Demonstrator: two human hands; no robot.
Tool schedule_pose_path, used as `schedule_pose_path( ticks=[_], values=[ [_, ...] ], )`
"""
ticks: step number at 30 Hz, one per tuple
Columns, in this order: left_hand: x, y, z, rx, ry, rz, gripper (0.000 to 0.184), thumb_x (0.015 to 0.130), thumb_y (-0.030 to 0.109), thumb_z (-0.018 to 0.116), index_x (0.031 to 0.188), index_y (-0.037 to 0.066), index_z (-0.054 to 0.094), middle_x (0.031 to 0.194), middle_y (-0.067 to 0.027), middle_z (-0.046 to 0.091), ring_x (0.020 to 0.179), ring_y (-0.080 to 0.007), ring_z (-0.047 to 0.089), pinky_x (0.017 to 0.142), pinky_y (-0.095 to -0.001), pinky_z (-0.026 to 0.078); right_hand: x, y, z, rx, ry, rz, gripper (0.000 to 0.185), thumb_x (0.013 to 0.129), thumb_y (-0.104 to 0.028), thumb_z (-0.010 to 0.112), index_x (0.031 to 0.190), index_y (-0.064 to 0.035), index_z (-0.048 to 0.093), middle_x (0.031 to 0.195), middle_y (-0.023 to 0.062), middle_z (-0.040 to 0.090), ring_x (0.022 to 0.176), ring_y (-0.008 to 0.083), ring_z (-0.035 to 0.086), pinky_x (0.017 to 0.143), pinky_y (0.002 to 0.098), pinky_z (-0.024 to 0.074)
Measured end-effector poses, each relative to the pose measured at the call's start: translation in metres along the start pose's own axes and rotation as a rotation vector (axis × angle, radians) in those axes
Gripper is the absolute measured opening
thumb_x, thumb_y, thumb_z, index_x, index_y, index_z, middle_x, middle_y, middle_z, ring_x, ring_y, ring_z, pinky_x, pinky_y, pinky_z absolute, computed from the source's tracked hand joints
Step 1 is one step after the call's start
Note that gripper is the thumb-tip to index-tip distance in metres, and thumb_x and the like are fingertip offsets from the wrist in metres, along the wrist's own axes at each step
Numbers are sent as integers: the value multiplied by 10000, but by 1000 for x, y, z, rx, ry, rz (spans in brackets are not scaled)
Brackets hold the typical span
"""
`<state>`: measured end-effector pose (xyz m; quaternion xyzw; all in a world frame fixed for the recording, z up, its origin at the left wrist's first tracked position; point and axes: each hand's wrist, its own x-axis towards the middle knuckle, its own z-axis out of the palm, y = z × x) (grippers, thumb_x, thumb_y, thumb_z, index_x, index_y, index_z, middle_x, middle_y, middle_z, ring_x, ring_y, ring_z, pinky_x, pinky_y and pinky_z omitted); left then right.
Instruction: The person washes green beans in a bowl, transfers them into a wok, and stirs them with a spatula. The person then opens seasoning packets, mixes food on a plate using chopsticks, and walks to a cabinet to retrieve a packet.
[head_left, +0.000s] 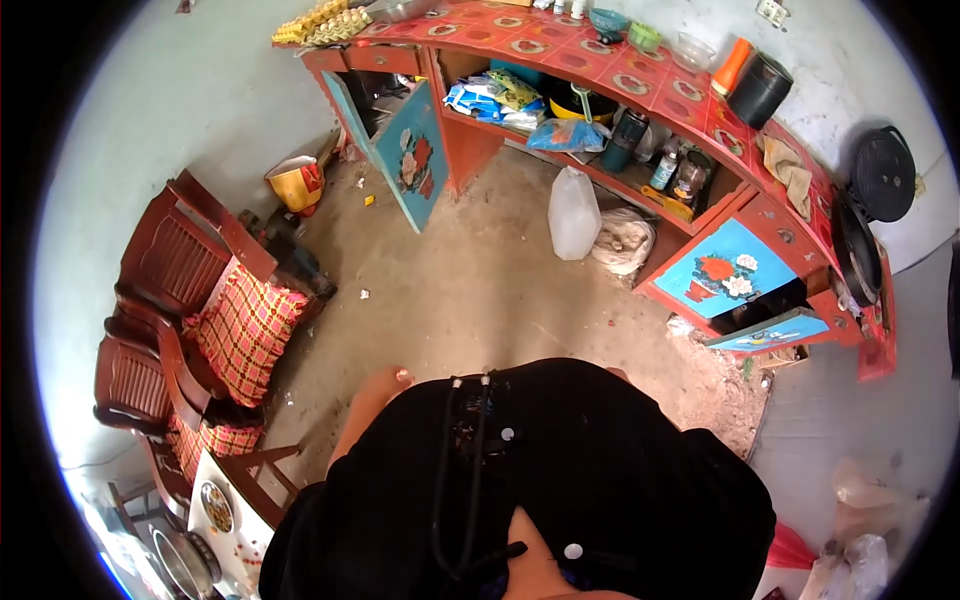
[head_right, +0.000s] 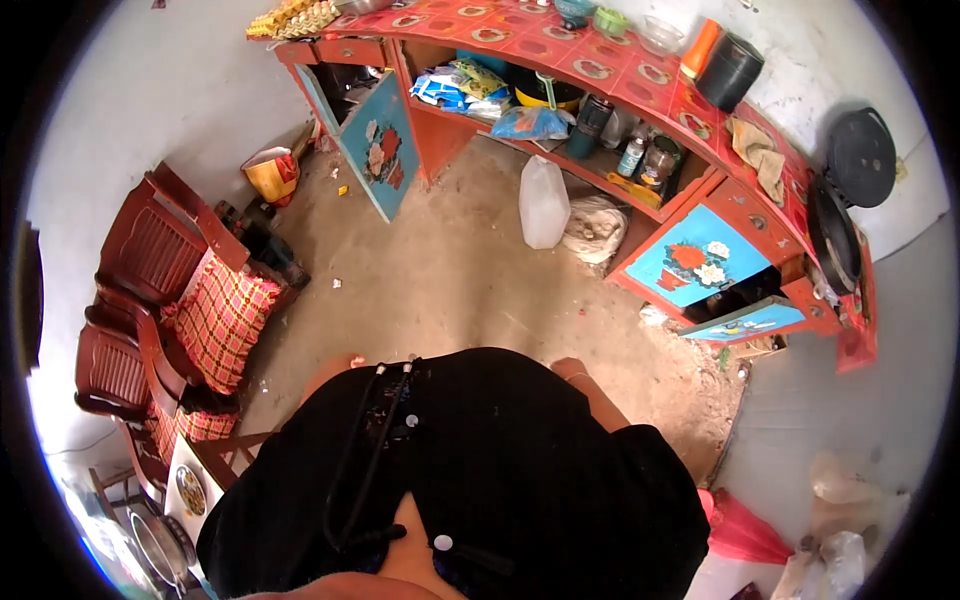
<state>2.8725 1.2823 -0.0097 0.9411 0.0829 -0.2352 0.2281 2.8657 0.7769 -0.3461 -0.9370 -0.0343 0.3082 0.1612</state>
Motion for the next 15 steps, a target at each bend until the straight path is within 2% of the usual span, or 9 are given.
schedule_pose_path(
  ticks=[1,3,5,7,8,10,11,13,15],
  values=[
    [15,-5,-4,7,-2,-1,299,835,286,486,1018,91,619,931,-126,639,917,-268,601,789,-346,445,-11,-52,-35,361,35,126,309,781,-260,556,989,-52,651,983,143,638,970,299,592,823,357,473],
    [54,-20,-2,-33,15,-6,313,814,273,527,1063,104,617,985,-105,637,945,-237,596,811,-341,441,-23,-118,-83,480,-35,160,314,782,-270,546,985,-58,657,1015,135,631,981,294,588,837,348,467],
    [77,-26,-2,-44,-36,-80,322,805,258,542,1082,111,612,1016,-100,632,970,-236,589,820,-338,444,-3,-135,-99,586,-108,191,319,784,-279,536,981,-64,664,1046,127,624,993,290,585,851,338,461],
    [91,-33,0,-74,-107,-174,337,795,246,557,1102,117,606,1047,-97,626,995,-237,582,829,-336,446,27,-138,-102,-98,-252,-101,289,778,-245,541,975,-78,669,1084,133,608,998,302,580,855,344,459],
    [97,-38,2,-85,-107,-174,338,795,248,557,1102,117,606,1046,-98,626,995,-238,582,830,-336,446,17,-155,-131,-103,-259,-108,289,778,-245,541,975,-78,669,1084,133,608,998,302,580,855,344,459],
    [112,-49,3,-106,-115,-191,340,795,252,557,1103,116,606,1045,-100,626,994,-240,583,830,-337,447,-4,-179,-187,148,-182,122,253,737,-150,588,972,-77,650,1039,134,619,994,315,578,832,362,470],
    [120,-54,3,-112,-113,-201,341,796,254,558,1103,116,605,1045,-101,626,993,-241,583,831,-338,447,19,-170,-186,145,-189,111,253,737,-150,588,972,-77,650,1039,134,619,994,315,578,832,362,470],
    [135,-63,2,-131,-108,-232,343,796,259,558,1104,116,605,1044,-103,627,993,-243,583,831,-339,447,90,-129,-167,-374,-399,-84,266,691,-48,611,956,-71,623,975,142,624,984,320,579,798,382,479],
    [151,-70,-1,-154,-106,-270,345,796,263,558,1105,115,604,1043,-104,627,992,-245,583,832,-340,447,176,-82,-121,-453,-419,-178,271,681,-35,614,949,-73,614,954,149,621,980,317,580,783,392,481]
  ],
)
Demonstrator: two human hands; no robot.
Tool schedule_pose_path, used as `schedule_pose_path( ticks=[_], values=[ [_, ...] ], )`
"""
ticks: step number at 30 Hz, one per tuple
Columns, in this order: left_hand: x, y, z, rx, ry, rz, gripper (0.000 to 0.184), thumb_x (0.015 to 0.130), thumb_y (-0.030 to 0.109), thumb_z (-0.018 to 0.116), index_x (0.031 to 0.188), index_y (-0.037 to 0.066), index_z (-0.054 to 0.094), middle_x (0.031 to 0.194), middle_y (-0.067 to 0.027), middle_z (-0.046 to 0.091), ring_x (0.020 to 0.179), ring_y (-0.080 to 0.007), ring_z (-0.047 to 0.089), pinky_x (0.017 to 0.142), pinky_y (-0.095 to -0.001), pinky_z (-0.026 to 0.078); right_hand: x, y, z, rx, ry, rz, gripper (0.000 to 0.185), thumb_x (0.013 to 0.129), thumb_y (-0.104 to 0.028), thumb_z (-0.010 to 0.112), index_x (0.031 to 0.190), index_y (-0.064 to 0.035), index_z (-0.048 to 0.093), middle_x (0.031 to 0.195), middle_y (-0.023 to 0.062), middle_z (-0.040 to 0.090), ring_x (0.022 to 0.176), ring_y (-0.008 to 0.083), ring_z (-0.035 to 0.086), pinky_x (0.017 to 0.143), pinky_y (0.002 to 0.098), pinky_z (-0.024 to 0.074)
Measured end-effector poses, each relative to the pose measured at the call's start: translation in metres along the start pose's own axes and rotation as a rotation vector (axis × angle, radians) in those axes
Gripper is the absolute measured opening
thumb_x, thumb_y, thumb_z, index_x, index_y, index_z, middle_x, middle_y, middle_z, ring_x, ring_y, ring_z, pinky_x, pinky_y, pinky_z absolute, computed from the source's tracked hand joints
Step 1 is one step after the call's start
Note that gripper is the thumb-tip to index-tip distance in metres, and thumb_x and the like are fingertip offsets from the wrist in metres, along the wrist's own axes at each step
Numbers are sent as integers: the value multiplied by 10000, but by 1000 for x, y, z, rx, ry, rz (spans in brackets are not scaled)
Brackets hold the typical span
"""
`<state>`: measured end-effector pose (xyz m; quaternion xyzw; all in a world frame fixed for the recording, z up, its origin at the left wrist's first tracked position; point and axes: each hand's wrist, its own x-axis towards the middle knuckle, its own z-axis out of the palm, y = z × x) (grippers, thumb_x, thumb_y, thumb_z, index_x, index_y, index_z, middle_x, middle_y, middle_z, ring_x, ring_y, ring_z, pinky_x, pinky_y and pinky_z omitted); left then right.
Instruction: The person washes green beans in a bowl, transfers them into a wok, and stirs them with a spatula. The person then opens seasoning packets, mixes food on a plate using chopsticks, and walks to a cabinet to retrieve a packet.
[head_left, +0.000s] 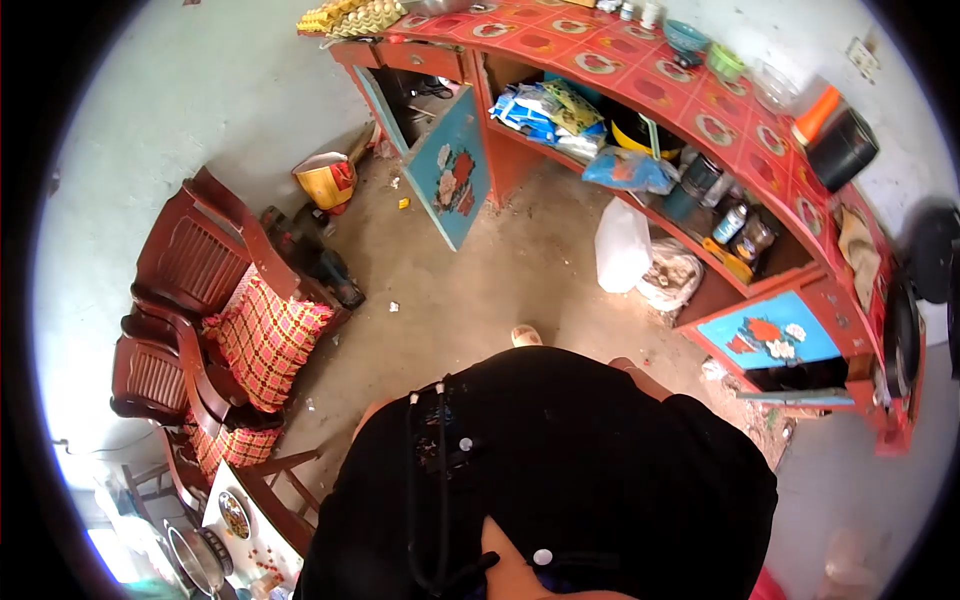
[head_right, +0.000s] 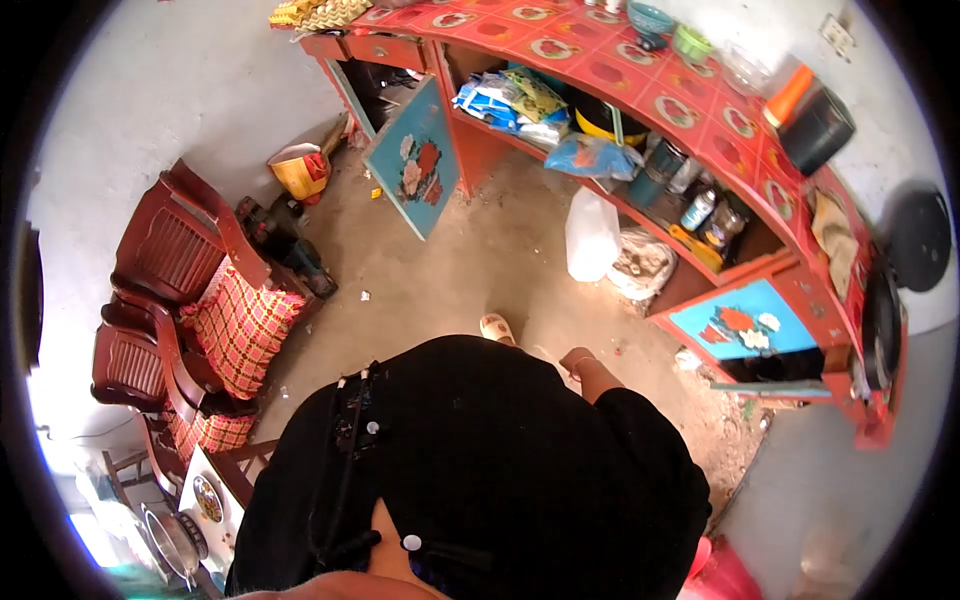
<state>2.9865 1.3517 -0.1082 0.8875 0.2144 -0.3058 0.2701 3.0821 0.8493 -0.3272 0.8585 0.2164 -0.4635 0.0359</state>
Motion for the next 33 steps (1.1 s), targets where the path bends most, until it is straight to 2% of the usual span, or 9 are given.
schedule_pose_path(
  ticks=[5,7,9,11,14,20,28,32,33],
  values=[
    [37,0,-16,-67,1,-109,351,797,273,559,1107,114,602,1040,-109,627,990,-251,584,834,-342,448,80,29,-115,-264,49,-165,148,673,-44,604,813,-40,653,874,180,637,839,315,624,692,403,498],
    [49,2,-18,-91,-3,-152,353,797,277,560,1107,114,602,1039,-111,627,989,-253,584,834,-343,448,84,26,-191,-323,120,-190,257,796,-250,518,841,-36,654,850,122,650,807,322,616,705,421,480],
    [57,5,-19,-124,-4,-189,356,797,281,560,1108,113,601,1038,-113,627,988,-255,585,835,-344,448,111,29,-251,-19,414,-125,239,790,-246,501,826,-57,642,836,151,636,798,335,607,705,413,479],
    [66,10,-18,-161,-4,-225,358,797,286,561,1109,113,601,1037,-115,627,987,-257,585,836,-345,448,86,8,-338,510,547,98,247,793,-230,462,854,-80,648,898,162,637,841,326,617,744,418,482],
    [66,15,-13,-205,-8,-288,362,798,292,561,1110,113,600,1036,-117,627,986,-261,585,837,-346,449,139,28,-415,445,924,21,312,786,-278,543,1047,-113,589,1042,157,605,981,334,566,845,420,451],
    [63,26,-2,-300,0,-403,370,798,304,562,1112,111,598,1033,-123,628,984,-267,586,839,-349,450,159,30,-572,219,1183,78,511,758,-196,593,1248,-132,466,1277,133,449,1154,351,425,973,403,357],
    [56,40,11,-377,-13,-501,381,799,321,564,1115,110,595,1029,-130,628,980,-276,588,841,-352,450,172,26,-626,55,887,266,542,825,-152,487,1346,-221,351,1412,90,284,1313,332,217,1080,407,223],
    [51,45,15,-398,-21,-527,387,800,329,565,1116,109,594,1027,-134,628,979,-280,588,843,-354,451,166,24,-632,74,866,293,527,877,-136,426,1369,-271,294,1456,41,211,1322,355,197,1043,436,305],
    [49,46,17,-405,-22,-534,388,800,331,565,1117,109,594,1026,-135,628,978,-281,588,843,-355,451,165,24,-633,59,898,273,495,860,-133,445,1341,-216,356,1441,103,226,1323,346,206,1045,418,301]
  ],
)
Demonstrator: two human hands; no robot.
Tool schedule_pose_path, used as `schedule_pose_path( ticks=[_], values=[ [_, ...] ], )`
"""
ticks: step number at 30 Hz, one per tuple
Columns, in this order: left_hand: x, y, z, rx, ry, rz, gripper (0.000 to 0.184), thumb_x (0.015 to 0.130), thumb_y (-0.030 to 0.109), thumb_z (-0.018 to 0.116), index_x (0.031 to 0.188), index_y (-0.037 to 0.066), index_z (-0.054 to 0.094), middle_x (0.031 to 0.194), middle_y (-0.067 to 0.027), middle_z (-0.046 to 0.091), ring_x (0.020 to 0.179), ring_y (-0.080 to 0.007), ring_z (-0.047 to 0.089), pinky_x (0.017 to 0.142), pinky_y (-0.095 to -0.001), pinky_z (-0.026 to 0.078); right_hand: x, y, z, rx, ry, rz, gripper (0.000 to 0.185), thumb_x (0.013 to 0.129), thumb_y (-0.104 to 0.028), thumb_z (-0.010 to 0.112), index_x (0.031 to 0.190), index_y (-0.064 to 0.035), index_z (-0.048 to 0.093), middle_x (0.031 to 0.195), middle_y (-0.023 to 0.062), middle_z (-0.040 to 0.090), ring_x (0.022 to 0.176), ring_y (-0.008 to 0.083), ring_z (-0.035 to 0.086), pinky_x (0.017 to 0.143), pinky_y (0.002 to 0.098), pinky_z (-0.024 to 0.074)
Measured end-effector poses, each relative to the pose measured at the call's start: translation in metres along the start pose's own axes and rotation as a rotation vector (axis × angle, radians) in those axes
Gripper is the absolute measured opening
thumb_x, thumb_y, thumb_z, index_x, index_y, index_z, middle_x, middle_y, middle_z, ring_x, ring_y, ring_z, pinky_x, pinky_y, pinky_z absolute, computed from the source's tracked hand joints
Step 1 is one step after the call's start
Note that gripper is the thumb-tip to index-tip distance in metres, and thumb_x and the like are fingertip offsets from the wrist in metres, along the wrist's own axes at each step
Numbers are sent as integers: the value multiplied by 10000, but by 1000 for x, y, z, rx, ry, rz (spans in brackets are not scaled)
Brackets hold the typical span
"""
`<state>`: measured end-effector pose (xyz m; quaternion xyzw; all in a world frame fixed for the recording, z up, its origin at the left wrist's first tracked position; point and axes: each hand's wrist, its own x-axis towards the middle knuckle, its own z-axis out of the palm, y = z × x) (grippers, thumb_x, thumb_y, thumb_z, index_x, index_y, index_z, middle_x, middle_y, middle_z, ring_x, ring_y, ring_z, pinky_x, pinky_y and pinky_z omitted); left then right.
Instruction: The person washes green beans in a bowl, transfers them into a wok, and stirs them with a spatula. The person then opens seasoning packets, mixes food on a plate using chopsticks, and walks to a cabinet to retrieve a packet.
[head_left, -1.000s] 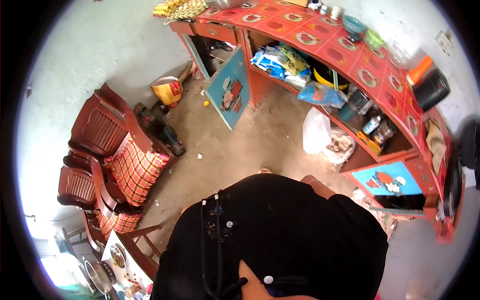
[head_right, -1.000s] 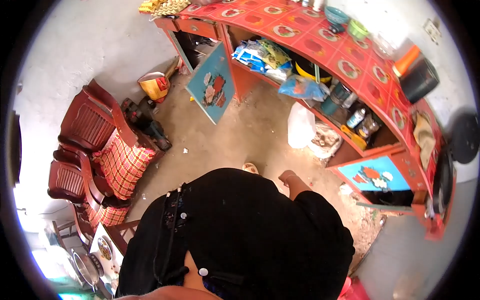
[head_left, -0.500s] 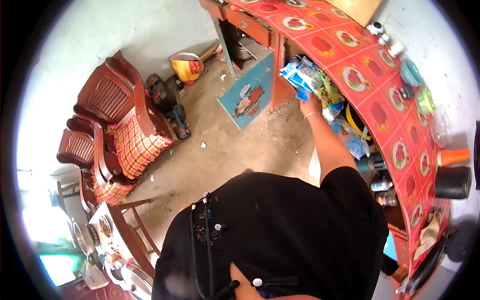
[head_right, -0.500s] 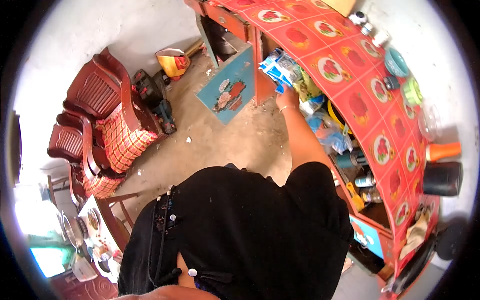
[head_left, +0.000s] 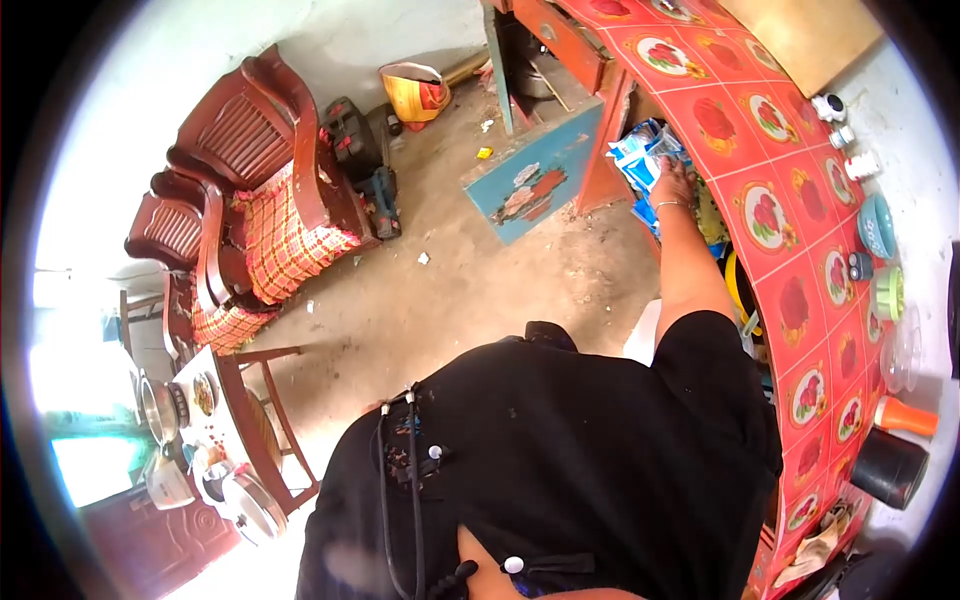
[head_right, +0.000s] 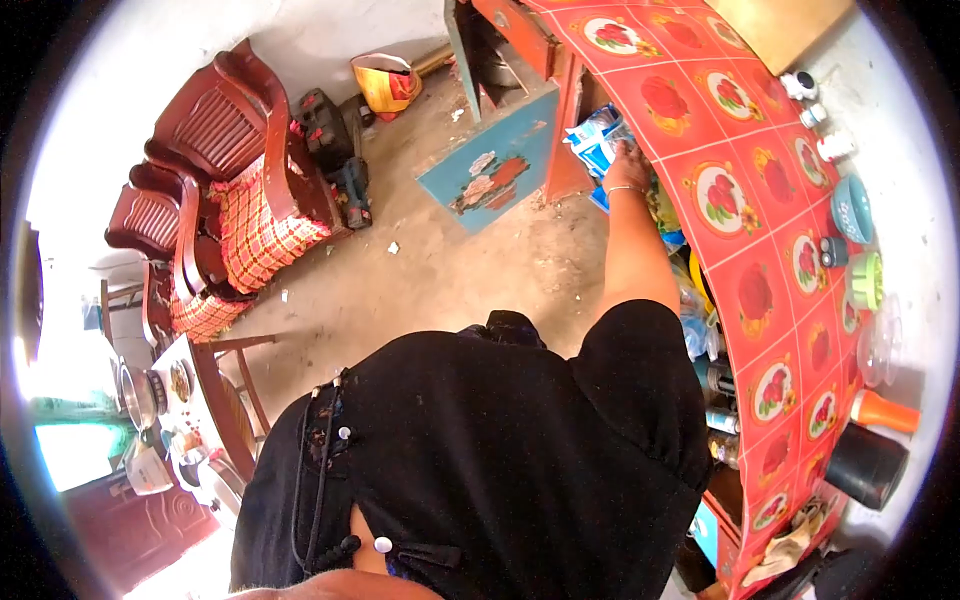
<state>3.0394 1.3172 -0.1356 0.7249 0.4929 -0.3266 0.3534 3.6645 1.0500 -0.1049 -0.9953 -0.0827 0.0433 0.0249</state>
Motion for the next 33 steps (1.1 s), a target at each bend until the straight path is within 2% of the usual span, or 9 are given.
schedule_pose_path(
  ticks=[8,14,17,20,24,25,27,29,33],
  values=[
    [-8,-8,13,-81,9,-4,400,801,348,566,1119,107,591,1022,-142,629,975,-290,589,846,-358,452,26,9,-4,-150,111,-46,534,814,-150,495,1329,-168,355,1315,130,431,1163,340,460,933,429,409],
    [-12,-16,22,-123,18,17,409,802,360,568,1122,106,589,1019,-148,629,973,-296,590,848,-361,453,0,-9,-35,242,452,-73,559,770,-79,480,1313,-153,373,1215,176,521,1031,373,542,849,447,440],
    [-15,-25,25,-152,36,29,414,802,367,568,1123,106,588,1018,-151,629,971,-300,591,849,-362,453,-35,-34,-38,665,535,-318,506,701,-7,473,1202,-76,488,1094,205,577,1009,373,550,852,403,439],
    [-20,-37,30,-189,67,52,419,802,373,569,1124,105,587,1016,-153,630,970,-303,591,850,-364,453,-73,-54,-18,1147,255,-289,458,705,13,508,1162,-20,514,1049,136,606,948,225,592,817,325,461],
    [-41,-47,22,-213,158,148,425,803,381,570,1125,104,586,1014,-157,630,969,-307,592,851,-366,454,-140,-89,19,1590,-104,-377,459,718,57,504,1172,-7,505,1064,48,576,842,148,585,717,251,477],
    [-99,-4,-12,-220,217,134,481,796,416,589,1145,85,571,995,-169,635,961,-302,600,847,-353,460,-171,-106,7,1736,-318,-350,486,723,68,512,1200,-22,485,1032,36,570,851,128,568,722,244,469],
    [-19,-79,14,-11,312,390,522,794,452,588,1154,75,561,988,-156,641,970,-299,597,853,-357,460,-221,-135,-16,1869,-745,-376,527,735,76,524,1242,-49,454,950,6,548,789,81,520,654,213,433],
    [-92,-7,-48,-120,332,134,563,787,483,590,1163,67,548,1005,-160,635,974,-297,596,852,-361,462,-273,-171,-39,1867,-997,-381,532,741,71,533,1247,-71,452,823,-28,494,615,39,405,491,165,307],
    [-116,-8,-88,-494,554,607,636,764,515,610,1156,21,524,972,-179,631,910,-327,602,804,-348,475,-359,-240,-55,1825,-1433,-626,516,733,80,536,1224,-61,464,940,15,569,817,114,553,736,235,455]
  ],
)
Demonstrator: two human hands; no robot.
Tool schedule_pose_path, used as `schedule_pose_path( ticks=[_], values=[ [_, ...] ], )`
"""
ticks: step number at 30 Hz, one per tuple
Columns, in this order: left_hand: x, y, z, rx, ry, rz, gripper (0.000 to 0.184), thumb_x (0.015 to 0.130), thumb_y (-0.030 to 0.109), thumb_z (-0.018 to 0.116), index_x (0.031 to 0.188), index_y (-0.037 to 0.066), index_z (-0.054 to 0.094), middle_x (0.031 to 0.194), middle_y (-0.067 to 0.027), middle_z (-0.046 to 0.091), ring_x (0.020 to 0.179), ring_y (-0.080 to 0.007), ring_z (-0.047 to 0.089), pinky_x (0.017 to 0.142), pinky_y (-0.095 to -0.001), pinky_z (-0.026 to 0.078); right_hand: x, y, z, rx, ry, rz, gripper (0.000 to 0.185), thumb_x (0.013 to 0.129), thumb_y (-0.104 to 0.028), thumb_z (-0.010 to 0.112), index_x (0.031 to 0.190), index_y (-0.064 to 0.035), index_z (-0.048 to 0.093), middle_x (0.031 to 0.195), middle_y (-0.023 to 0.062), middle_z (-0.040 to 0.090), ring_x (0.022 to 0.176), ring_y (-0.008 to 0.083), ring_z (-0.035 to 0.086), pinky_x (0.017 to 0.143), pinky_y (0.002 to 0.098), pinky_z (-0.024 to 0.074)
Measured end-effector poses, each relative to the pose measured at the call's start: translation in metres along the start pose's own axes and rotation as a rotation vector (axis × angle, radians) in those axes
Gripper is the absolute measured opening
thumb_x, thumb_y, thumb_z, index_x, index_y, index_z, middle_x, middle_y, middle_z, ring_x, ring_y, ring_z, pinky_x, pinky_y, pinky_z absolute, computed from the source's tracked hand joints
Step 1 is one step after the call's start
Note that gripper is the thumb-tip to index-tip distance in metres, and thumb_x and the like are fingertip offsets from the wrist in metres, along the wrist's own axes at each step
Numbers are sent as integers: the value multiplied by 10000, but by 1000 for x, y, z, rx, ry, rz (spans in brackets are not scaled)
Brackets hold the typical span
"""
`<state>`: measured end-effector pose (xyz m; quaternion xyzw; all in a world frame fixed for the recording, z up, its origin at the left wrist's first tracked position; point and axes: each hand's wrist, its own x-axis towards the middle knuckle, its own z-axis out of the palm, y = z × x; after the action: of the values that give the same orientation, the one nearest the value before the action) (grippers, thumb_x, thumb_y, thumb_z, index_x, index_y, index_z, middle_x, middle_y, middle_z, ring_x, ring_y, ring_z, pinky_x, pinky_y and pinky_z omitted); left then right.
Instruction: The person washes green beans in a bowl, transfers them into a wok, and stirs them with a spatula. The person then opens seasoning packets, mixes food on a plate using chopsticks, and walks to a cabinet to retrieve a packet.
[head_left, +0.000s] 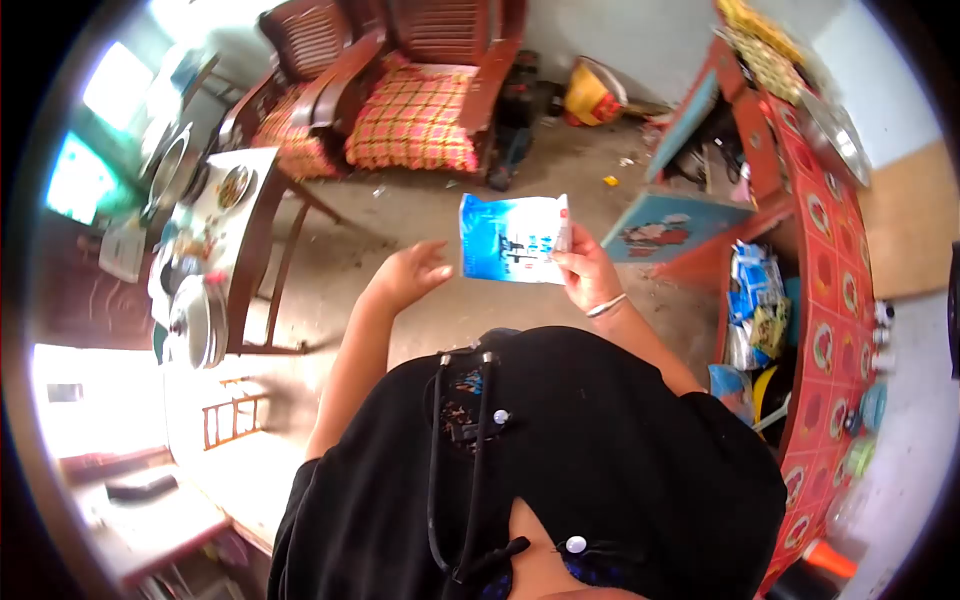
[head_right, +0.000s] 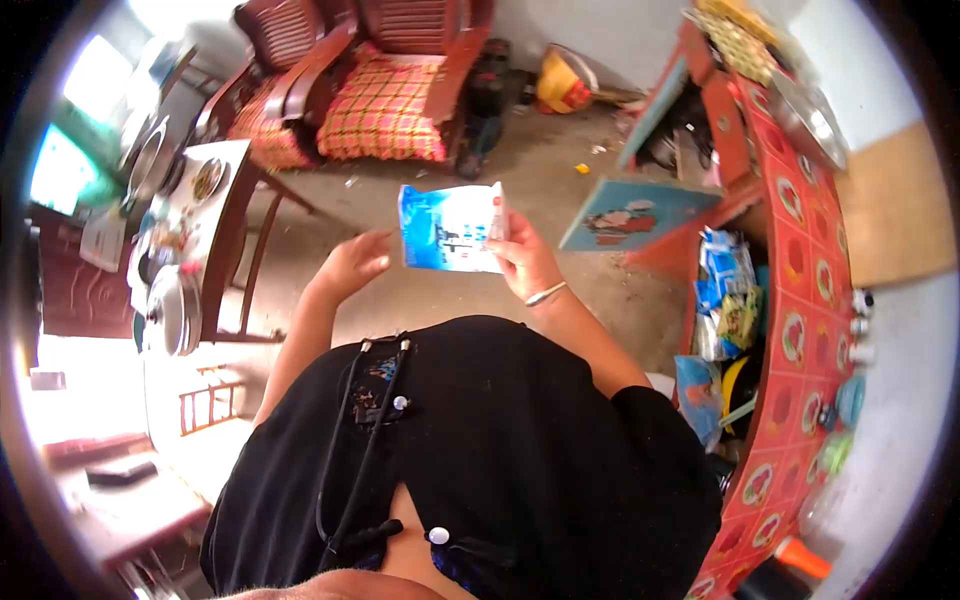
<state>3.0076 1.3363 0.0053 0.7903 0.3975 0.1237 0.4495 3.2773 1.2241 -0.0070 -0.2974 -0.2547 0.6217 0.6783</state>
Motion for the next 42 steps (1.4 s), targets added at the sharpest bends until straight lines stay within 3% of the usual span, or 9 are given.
schedule_pose_path(
  ticks=[2,5,8,14,18,27,30,35,42],
  values=[
    [-13,8,-20,-203,51,68,643,752,515,627,1131,5,528,938,-179,636,881,-330,607,783,-345,477,16,25,42,90,-211,109,507,721,66,546,1210,-48,471,1044,53,588,983,171,563,896,303,433],
    [-56,0,-57,9,212,-48,591,707,478,687,1014,-12,565,855,-177,634,809,-318,610,731,-356,472,28,67,89,144,-262,213,494,714,38,561,1195,-39,478,1084,71,588,1031,186,552,914,338,431],
    [-109,-20,-80,164,440,2,471,664,430,714,854,13,603,786,-175,620,773,-333,600,689,-389,464,28,101,135,106,-333,343,494,703,8,596,1182,-37,489,1082,72,586,1035,200,549,909,380,436],
    [-199,-60,-100,280,610,-128,392,697,393,688,833,37,596,784,-174,621,764,-346,591,679,-404,468,27,173,216,-96,-363,504,339,798,-52,625,1119,-42,519,994,75,617,873,204,616,739,349,526],
    [-247,-67,-108,285,697,-224,358,724,379,663,805,37,594,751,-165,618,733,-352,591,662,-414,468,28,210,258,-183,-382,616,290,810,-72,626,1082,-45,531,968,65,618,855,192,613,739,356,522],
    [-293,-96,-127,724,1128,-479,436,756,471,609,628,59,549,594,-132,577,556,-314,583,507,-391,457,57,290,338,-304,-503,629,284,784,-97,664,1039,-31,560,910,55,618,783,153,603,688,295,510],
    [-295,-99,-151,795,1161,-599,445,762,482,599,602,70,546,557,-111,571,508,-290,577,468,-374,446,70,312,365,-412,-520,464,298,764,-107,689,1019,-21,563,895,51,617,745,122,586,652,257,488],
    [-302,-115,-189,851,1272,-694,476,791,494,561,567,75,537,547,-115,563,505,-294,572,464,-368,441,104,347,405,-354,-651,499,276,773,-112,678,1009,-24,565,879,48,615,762,128,585,662,271,489],
    [-335,-136,-222,405,1419,-607,507,845,483,495,592,50,570,556,-157,539,512,-331,547,484,-378,429,144,376,452,22,-1090,1089,365,793,-139,640,1115,-19,516,995,80,607,870,184,607,750,324,506]
  ],
)
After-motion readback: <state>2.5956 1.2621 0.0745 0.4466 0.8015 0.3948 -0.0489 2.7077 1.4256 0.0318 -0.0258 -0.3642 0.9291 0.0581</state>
